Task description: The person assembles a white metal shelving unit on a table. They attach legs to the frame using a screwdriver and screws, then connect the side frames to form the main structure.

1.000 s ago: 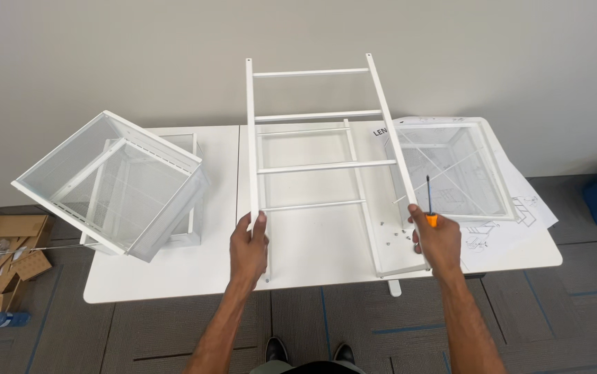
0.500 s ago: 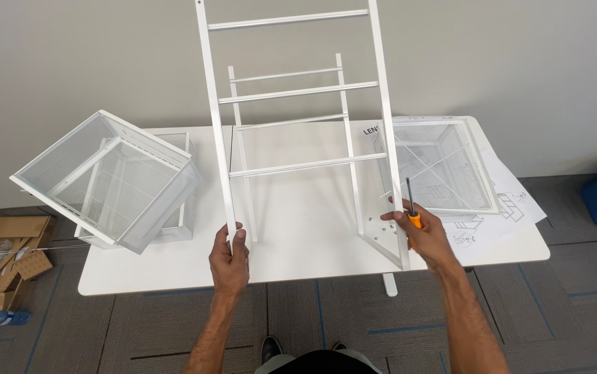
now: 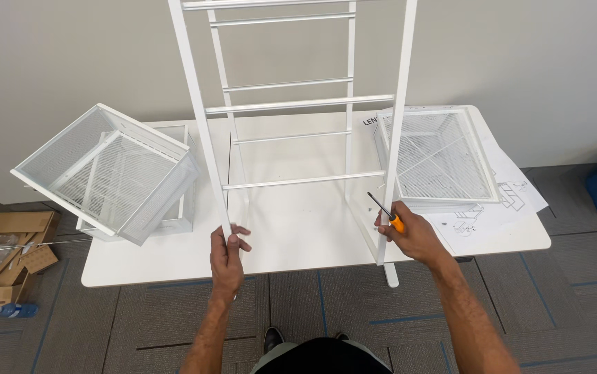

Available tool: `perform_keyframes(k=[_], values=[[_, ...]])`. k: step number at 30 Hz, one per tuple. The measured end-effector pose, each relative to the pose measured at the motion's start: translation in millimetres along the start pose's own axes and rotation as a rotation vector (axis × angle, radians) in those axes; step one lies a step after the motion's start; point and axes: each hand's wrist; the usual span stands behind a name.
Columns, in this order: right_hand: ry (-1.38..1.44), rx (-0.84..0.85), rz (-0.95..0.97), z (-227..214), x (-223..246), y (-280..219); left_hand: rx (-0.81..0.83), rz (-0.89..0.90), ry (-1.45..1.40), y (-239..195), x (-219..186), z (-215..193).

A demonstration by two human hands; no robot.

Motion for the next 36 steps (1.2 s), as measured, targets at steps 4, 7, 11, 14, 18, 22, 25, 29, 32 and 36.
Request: perform_keyframes(k=[4,7,11,14,18,22,25,29,32,36], values=[[-0.004,-0.023,0.037,19.5,-15.7,1.8,0.018,-0.045,-0.199,17.2,-28.0,-2.2],[-0.011,-0.040,0.041,29.2,-22.8,4.1,-0.021,-0.123,-0.317,23.7,-14.2,0.2],[-0.024,-0.012,0.073,29.8,-13.0,1.9,-0.046,-0.243,-0.325,42.6,-36.4,1.6],[-0.041,-0.039,0.090,33.0,-7.8,2.0,-0.080,-0.271,-0.390,60.7,-37.5,3.1],[-0.025,-0.078,0.087,33.4,0.4,3.1,-0.074,-0.290,-0.397,75.1,-44.9,5.1],[0.045,-0.108,0.113,26.7,-5.9,8.9,-0.072,-0.304,-0.379,83.8,-19.6,6.1],[0.349,-0.232,0.049,21.7,0.1,14.3,-0.075,-0.284,-0.400,81.6,-11.9,9.9],[0.469,-0.359,0.020,19.0,11.6,21.0,-0.085,-0.265,-0.463,70.2,-13.3,16.3],[0.515,-0.432,0.001,34.1,-10.0,35.3,-0.097,-0.251,-0.531,63.2,1.0,22.5],[0.338,-0.480,0.086,40.6,-0.4,32.1,-0.140,-0.302,-0.583,66.3,26.4,30.3]])
Point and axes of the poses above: each hand's wrist, its own y-axis towards the middle knuckle, its own z-axis out of the palm, x = y × z, and after that the axes turned 3 degrees about -y, right-handed
